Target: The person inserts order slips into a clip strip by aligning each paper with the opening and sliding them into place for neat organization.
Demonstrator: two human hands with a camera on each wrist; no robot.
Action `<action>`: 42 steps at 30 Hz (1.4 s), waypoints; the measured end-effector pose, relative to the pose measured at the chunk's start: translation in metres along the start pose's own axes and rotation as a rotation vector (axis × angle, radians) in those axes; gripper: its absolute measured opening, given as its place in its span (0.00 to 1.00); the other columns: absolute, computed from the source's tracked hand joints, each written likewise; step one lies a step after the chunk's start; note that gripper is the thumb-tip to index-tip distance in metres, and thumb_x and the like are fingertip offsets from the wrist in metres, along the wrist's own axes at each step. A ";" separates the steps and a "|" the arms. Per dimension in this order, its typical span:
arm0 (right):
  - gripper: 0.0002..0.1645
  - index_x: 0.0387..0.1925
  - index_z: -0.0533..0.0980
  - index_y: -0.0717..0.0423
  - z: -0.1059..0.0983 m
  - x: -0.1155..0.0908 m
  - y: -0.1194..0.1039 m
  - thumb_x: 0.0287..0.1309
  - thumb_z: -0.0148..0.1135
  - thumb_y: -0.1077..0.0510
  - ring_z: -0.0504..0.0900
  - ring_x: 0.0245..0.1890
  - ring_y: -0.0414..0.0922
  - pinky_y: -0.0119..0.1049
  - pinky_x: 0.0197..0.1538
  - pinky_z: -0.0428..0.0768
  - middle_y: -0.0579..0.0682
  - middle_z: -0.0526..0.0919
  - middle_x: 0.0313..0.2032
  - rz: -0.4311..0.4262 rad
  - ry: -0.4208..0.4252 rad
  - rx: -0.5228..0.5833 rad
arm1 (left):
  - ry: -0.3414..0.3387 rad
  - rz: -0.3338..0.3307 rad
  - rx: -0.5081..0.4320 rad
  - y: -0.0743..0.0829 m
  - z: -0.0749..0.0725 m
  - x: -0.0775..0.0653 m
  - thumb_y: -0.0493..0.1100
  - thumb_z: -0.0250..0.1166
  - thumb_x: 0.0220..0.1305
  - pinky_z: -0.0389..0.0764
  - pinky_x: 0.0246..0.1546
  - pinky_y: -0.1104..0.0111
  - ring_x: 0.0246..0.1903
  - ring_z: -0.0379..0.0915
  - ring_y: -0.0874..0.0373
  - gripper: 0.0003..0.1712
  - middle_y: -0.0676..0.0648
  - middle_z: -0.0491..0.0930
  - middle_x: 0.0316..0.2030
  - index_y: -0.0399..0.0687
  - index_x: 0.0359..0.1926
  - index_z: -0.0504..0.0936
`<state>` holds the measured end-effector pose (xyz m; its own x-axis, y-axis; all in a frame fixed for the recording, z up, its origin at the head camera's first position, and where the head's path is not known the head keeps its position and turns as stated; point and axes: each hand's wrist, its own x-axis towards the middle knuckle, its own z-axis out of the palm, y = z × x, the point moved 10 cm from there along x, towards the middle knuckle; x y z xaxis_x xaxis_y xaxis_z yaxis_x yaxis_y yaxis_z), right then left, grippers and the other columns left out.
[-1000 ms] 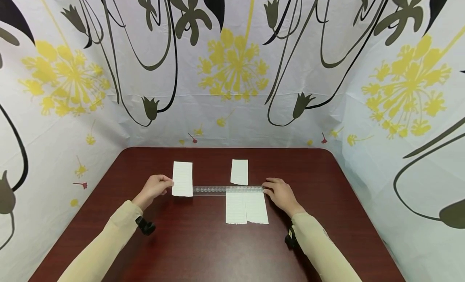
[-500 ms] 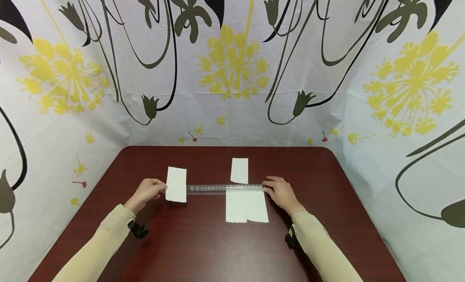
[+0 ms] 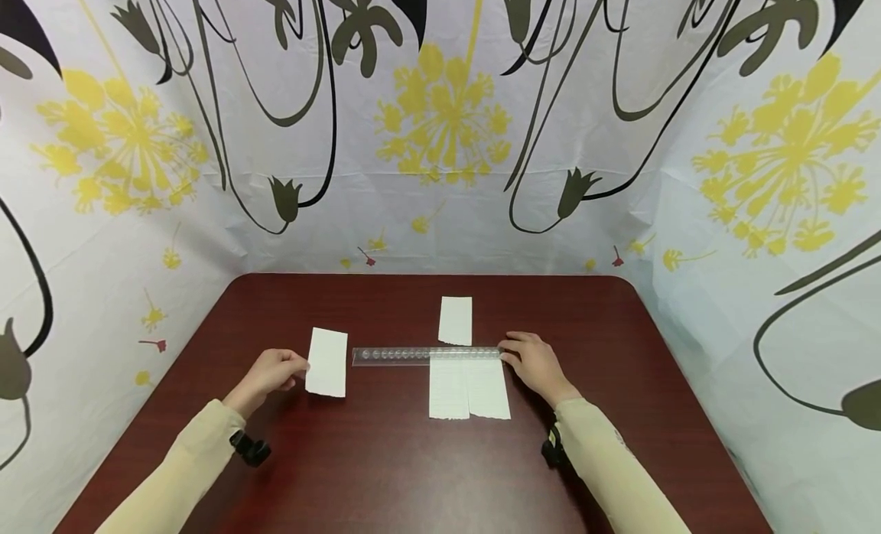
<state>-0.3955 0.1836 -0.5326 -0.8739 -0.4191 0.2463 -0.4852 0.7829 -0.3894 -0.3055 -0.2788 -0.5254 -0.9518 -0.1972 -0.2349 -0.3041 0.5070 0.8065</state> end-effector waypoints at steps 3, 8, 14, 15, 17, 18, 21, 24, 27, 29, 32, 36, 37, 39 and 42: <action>0.18 0.54 0.81 0.55 0.000 0.000 0.000 0.67 0.61 0.54 0.72 0.65 0.62 0.62 0.61 0.74 0.61 0.76 0.64 -0.003 0.002 -0.002 | -0.005 -0.005 0.002 -0.006 0.002 -0.003 0.42 0.64 0.58 0.77 0.27 0.70 0.21 0.72 0.61 0.10 0.50 0.80 0.24 0.38 0.31 0.83; 0.18 0.55 0.81 0.55 0.000 0.000 -0.001 0.67 0.61 0.54 0.72 0.65 0.62 0.62 0.61 0.75 0.61 0.76 0.64 -0.003 0.005 -0.003 | -0.019 -0.015 -0.012 -0.013 0.005 -0.008 0.42 0.64 0.58 0.77 0.26 0.72 0.20 0.72 0.62 0.10 0.51 0.80 0.23 0.38 0.31 0.83; 0.19 0.55 0.81 0.55 0.001 -0.001 0.000 0.66 0.61 0.54 0.72 0.65 0.63 0.62 0.61 0.75 0.61 0.76 0.64 0.003 0.006 0.008 | -0.034 -0.029 -0.017 -0.016 0.009 -0.013 0.42 0.64 0.57 0.76 0.25 0.73 0.20 0.71 0.63 0.10 0.50 0.80 0.23 0.37 0.31 0.84; 0.18 0.55 0.81 0.55 0.001 -0.001 0.000 0.66 0.61 0.54 0.72 0.65 0.63 0.62 0.61 0.75 0.61 0.76 0.64 0.003 0.005 0.008 | -0.037 -0.033 -0.016 -0.016 0.010 -0.014 0.42 0.64 0.57 0.76 0.25 0.73 0.19 0.71 0.63 0.10 0.50 0.80 0.23 0.37 0.31 0.84; 0.18 0.55 0.81 0.55 0.001 -0.001 0.001 0.66 0.61 0.54 0.71 0.65 0.63 0.62 0.61 0.75 0.61 0.76 0.64 0.002 0.005 0.008 | -0.042 -0.035 -0.013 -0.016 0.011 -0.016 0.42 0.64 0.57 0.76 0.25 0.72 0.20 0.71 0.62 0.10 0.50 0.81 0.23 0.37 0.31 0.84; 0.18 0.55 0.81 0.55 0.002 -0.001 0.001 0.67 0.61 0.54 0.71 0.65 0.63 0.62 0.61 0.75 0.61 0.76 0.64 0.002 0.005 0.006 | -0.044 -0.033 -0.008 -0.016 0.012 -0.016 0.42 0.64 0.57 0.76 0.24 0.72 0.20 0.71 0.62 0.10 0.49 0.81 0.23 0.36 0.31 0.84; 0.18 0.55 0.81 0.55 0.001 -0.001 0.001 0.67 0.61 0.54 0.72 0.65 0.63 0.62 0.61 0.75 0.61 0.76 0.64 0.000 0.009 0.004 | -0.046 -0.034 -0.017 -0.016 0.014 -0.018 0.41 0.64 0.58 0.76 0.25 0.72 0.20 0.70 0.62 0.10 0.49 0.81 0.23 0.36 0.31 0.83; 0.18 0.55 0.81 0.55 0.001 0.000 0.001 0.67 0.61 0.54 0.72 0.65 0.62 0.62 0.61 0.74 0.62 0.76 0.63 -0.001 0.013 0.002 | -0.055 -0.024 -0.026 -0.015 0.018 -0.018 0.41 0.65 0.58 0.76 0.24 0.72 0.20 0.70 0.62 0.10 0.49 0.81 0.23 0.35 0.31 0.83; 0.18 0.55 0.81 0.55 0.000 0.000 0.000 0.67 0.61 0.54 0.72 0.65 0.62 0.62 0.62 0.74 0.61 0.76 0.63 -0.002 0.013 0.001 | -0.064 -0.019 -0.035 -0.014 0.021 -0.018 0.41 0.65 0.58 0.76 0.24 0.73 0.19 0.70 0.63 0.10 0.49 0.82 0.23 0.35 0.31 0.84; 0.18 0.55 0.81 0.55 0.000 0.001 0.000 0.67 0.61 0.54 0.72 0.65 0.62 0.63 0.62 0.74 0.61 0.76 0.64 -0.005 0.009 0.000 | -0.064 -0.015 -0.028 -0.013 0.021 -0.018 0.41 0.65 0.58 0.76 0.24 0.73 0.20 0.70 0.62 0.10 0.49 0.82 0.24 0.35 0.31 0.84; 0.19 0.55 0.81 0.55 0.000 0.001 -0.001 0.67 0.60 0.53 0.72 0.65 0.63 0.63 0.62 0.74 0.62 0.76 0.64 -0.009 0.005 -0.002 | -0.056 -0.015 -0.018 -0.013 0.020 -0.019 0.40 0.64 0.58 0.76 0.25 0.72 0.20 0.70 0.62 0.10 0.49 0.82 0.24 0.36 0.30 0.84; 0.19 0.55 0.81 0.56 -0.002 0.000 -0.001 0.67 0.61 0.54 0.72 0.65 0.62 0.63 0.62 0.74 0.61 0.76 0.63 -0.004 0.013 -0.001 | -0.057 -0.013 -0.021 -0.012 0.020 -0.020 0.40 0.64 0.59 0.76 0.25 0.72 0.20 0.70 0.62 0.10 0.49 0.82 0.24 0.35 0.31 0.84; 0.19 0.55 0.81 0.56 -0.003 0.000 -0.001 0.67 0.61 0.54 0.72 0.65 0.62 0.63 0.62 0.74 0.61 0.76 0.63 -0.003 0.015 0.000 | -0.060 -0.010 -0.024 -0.011 0.020 -0.020 0.40 0.64 0.59 0.76 0.25 0.72 0.20 0.70 0.62 0.10 0.49 0.82 0.24 0.35 0.31 0.84; 0.19 0.55 0.81 0.56 -0.002 0.000 0.000 0.67 0.61 0.54 0.72 0.65 0.63 0.63 0.62 0.73 0.61 0.76 0.63 0.000 0.015 0.002 | -0.065 -0.006 -0.032 -0.010 0.021 -0.020 0.40 0.65 0.59 0.75 0.25 0.72 0.20 0.70 0.62 0.10 0.48 0.83 0.24 0.35 0.32 0.84; 0.19 0.56 0.81 0.55 0.001 -0.001 0.001 0.67 0.61 0.54 0.71 0.65 0.63 0.63 0.62 0.73 0.61 0.76 0.64 0.005 0.007 0.000 | -0.066 0.004 -0.034 -0.009 0.023 -0.021 0.40 0.65 0.59 0.75 0.25 0.72 0.20 0.71 0.62 0.10 0.48 0.83 0.25 0.34 0.33 0.84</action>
<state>-0.3953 0.1845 -0.5337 -0.8760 -0.4123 0.2503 -0.4810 0.7847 -0.3910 -0.2838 -0.2597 -0.5404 -0.9540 -0.1383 -0.2659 -0.2995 0.4783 0.8256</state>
